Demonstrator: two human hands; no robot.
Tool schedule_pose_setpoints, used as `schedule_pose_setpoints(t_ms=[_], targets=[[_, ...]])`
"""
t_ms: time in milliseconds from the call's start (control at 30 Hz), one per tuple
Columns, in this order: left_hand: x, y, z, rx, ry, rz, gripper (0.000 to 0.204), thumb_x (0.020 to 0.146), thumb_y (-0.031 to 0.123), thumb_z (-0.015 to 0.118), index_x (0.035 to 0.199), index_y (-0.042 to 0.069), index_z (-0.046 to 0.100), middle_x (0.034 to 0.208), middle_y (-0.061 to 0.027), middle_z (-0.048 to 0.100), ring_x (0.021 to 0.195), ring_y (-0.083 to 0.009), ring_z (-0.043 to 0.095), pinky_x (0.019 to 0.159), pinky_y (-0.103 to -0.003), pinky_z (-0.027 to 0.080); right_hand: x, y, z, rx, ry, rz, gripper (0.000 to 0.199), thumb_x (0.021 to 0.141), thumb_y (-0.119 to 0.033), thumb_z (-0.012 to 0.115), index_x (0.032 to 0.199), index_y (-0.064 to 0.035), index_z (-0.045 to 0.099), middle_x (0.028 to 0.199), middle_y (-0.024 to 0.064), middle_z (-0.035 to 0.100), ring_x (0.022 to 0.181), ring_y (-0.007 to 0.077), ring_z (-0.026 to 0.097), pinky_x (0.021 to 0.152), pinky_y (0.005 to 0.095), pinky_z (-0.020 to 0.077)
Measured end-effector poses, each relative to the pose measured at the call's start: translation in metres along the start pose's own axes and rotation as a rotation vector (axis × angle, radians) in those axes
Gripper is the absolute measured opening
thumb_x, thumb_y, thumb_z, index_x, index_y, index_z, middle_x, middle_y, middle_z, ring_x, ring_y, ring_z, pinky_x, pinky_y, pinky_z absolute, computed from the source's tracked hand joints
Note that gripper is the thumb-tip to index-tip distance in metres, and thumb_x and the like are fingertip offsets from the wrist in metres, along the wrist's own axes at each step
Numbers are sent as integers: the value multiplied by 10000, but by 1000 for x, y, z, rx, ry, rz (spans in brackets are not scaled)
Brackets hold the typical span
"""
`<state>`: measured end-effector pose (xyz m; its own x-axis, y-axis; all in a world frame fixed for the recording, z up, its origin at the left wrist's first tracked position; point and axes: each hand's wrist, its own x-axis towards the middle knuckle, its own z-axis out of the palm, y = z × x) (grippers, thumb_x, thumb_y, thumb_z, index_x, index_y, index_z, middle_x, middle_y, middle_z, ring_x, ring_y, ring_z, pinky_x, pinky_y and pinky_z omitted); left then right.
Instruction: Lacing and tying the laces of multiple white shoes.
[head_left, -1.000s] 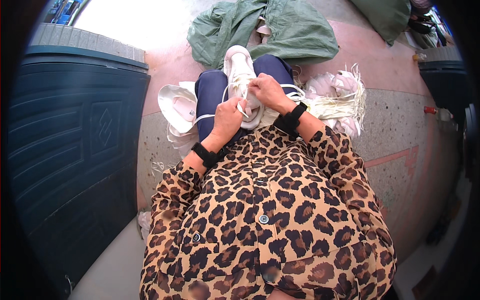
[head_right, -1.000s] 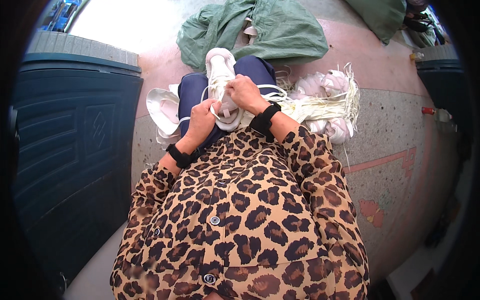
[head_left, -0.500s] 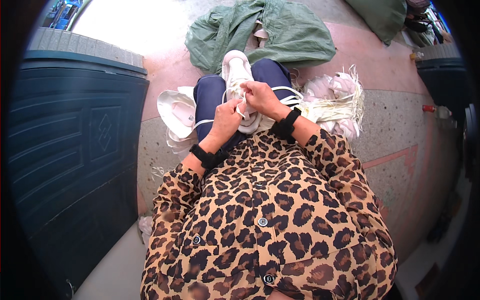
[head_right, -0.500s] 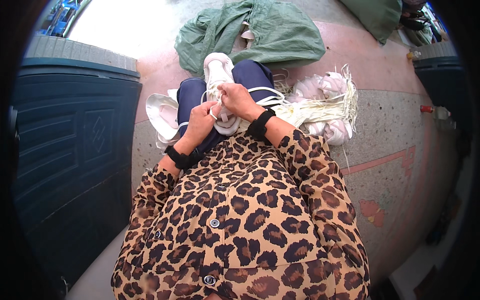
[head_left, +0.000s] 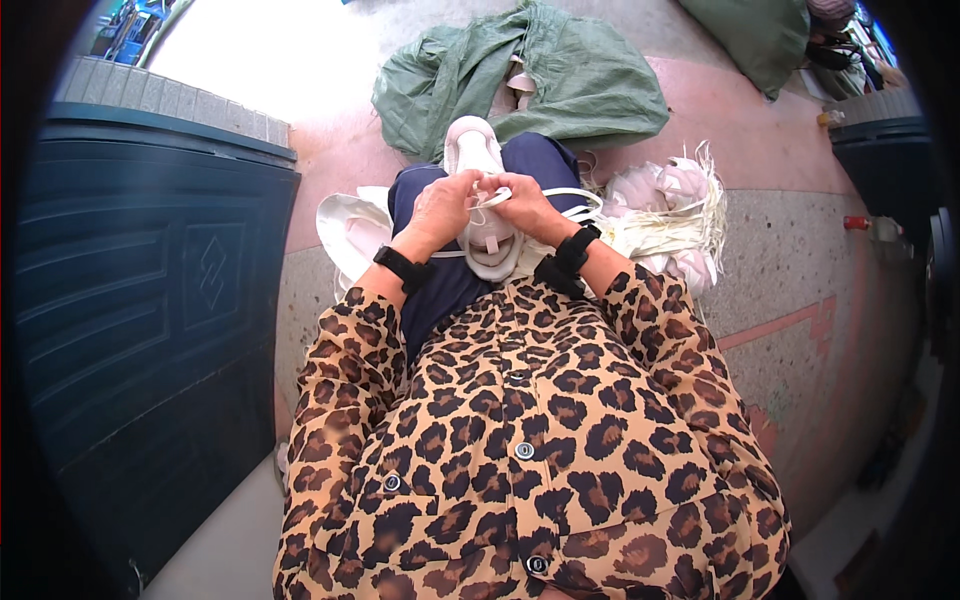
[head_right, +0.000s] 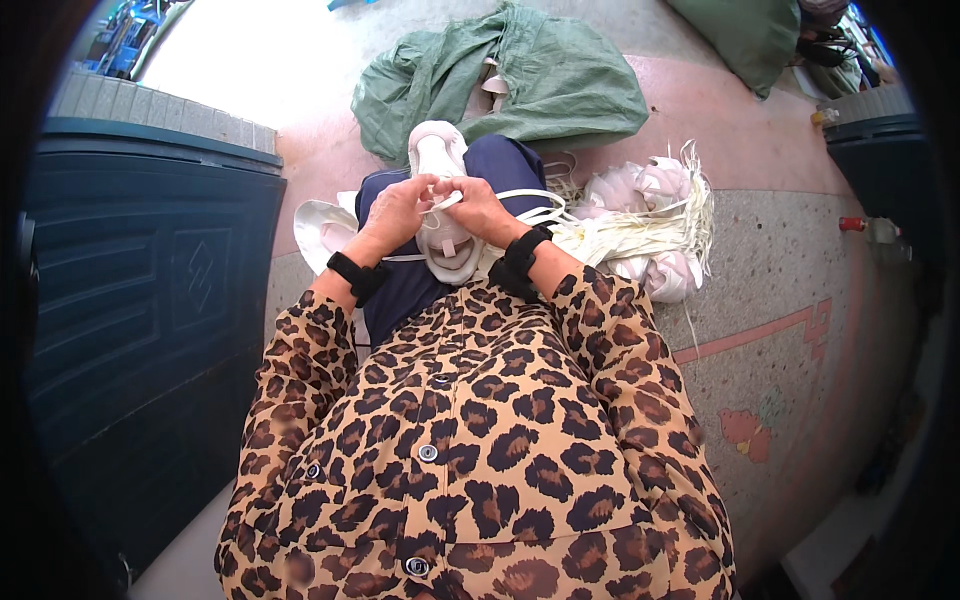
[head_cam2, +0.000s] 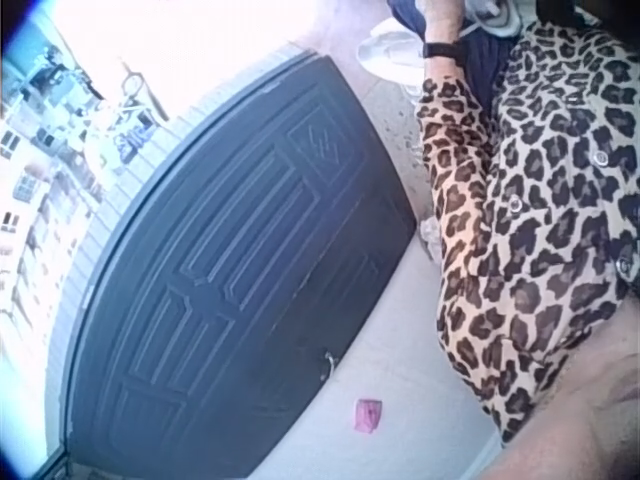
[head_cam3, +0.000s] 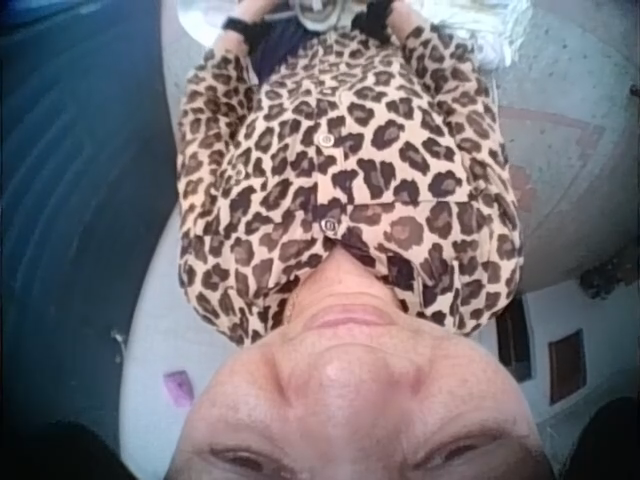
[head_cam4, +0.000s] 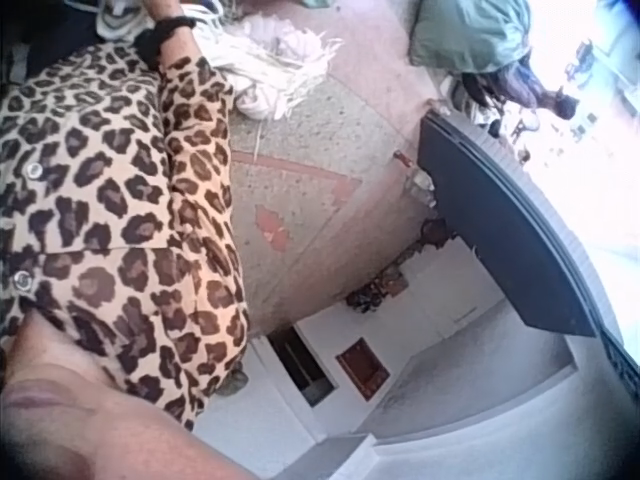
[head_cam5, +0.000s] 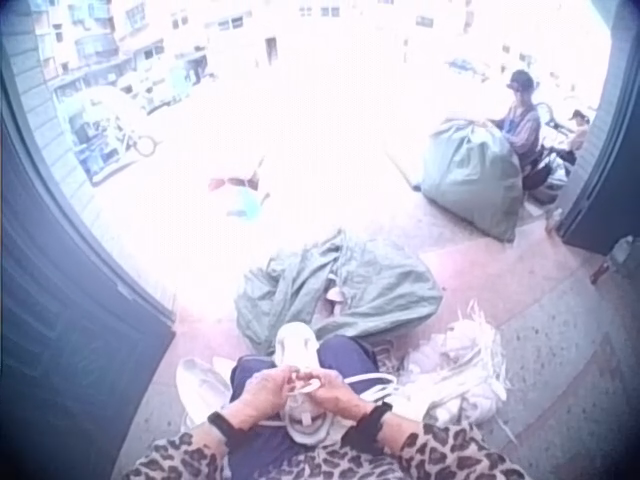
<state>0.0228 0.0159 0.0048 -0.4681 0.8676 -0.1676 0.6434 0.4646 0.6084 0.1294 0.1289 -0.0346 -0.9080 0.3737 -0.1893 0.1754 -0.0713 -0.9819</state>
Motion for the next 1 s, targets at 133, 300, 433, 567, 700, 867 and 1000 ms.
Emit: schedule_pose_setpoints(t_ms=[133,300,433,567,700,867,1000], targets=[[0,4,-8,39,-61,114,319,740,61,555,1048,120,500,864,-148,609,819,-329,584,667,-422,448,0,2,-3,14,-9,47,209,769,-151,611,910,3,620,754,23,597,676,58,505,610,225,433],[-2,1,-2,109,31,216,231,725,29,531,949,85,547,813,-131,591,801,-301,575,659,-403,448,2,6,-3,-72,28,58,194,781,-159,613,890,0,635,730,43,607,654,59,503,602,220,430],[-16,-28,-12,200,309,210,109,721,16,528,799,33,602,771,-141,571,769,-311,559,668,-383,445,-6,0,-23,57,122,40,145,810,-93,576,888,16,635,747,7,611,654,51,500,595,221,428],[-69,-101,-81,-599,650,-424,150,858,117,498,972,21,510,866,-103,595,755,-217,579,690,-335,463,-40,-6,-115,802,459,-136,117,864,-152,524,877,-46,573,858,67,615,723,159,576,739,289,477],[-155,-163,-156,-1666,1044,-482,289,926,131,342,1080,-101,421,1111,-222,509,1103,-324,464,979,-448,349,-94,6,-209,1068,804,-113,150,921,-161,398,1015,-46,421,637,-11,408,551,101,405,613,284,434],[-191,-162,-185,-1660,838,-260,122,915,84,382,916,1,472,618,-7,370,523,-93,345,518,-240,333,-123,6,-232,988,722,-46,161,935,-187,360,1003,-57,427,611,-24,355,513,79,343,505,221,333],[-151,-125,-174,-1029,930,-489,113,885,147,483,946,53,487,606,13,418,440,-55,339,395,-197,287,-108,-18,-219,632,799,-46,153,916,-185,415,951,-51,481,607,-26,395,456,58,331,408,195,300]])
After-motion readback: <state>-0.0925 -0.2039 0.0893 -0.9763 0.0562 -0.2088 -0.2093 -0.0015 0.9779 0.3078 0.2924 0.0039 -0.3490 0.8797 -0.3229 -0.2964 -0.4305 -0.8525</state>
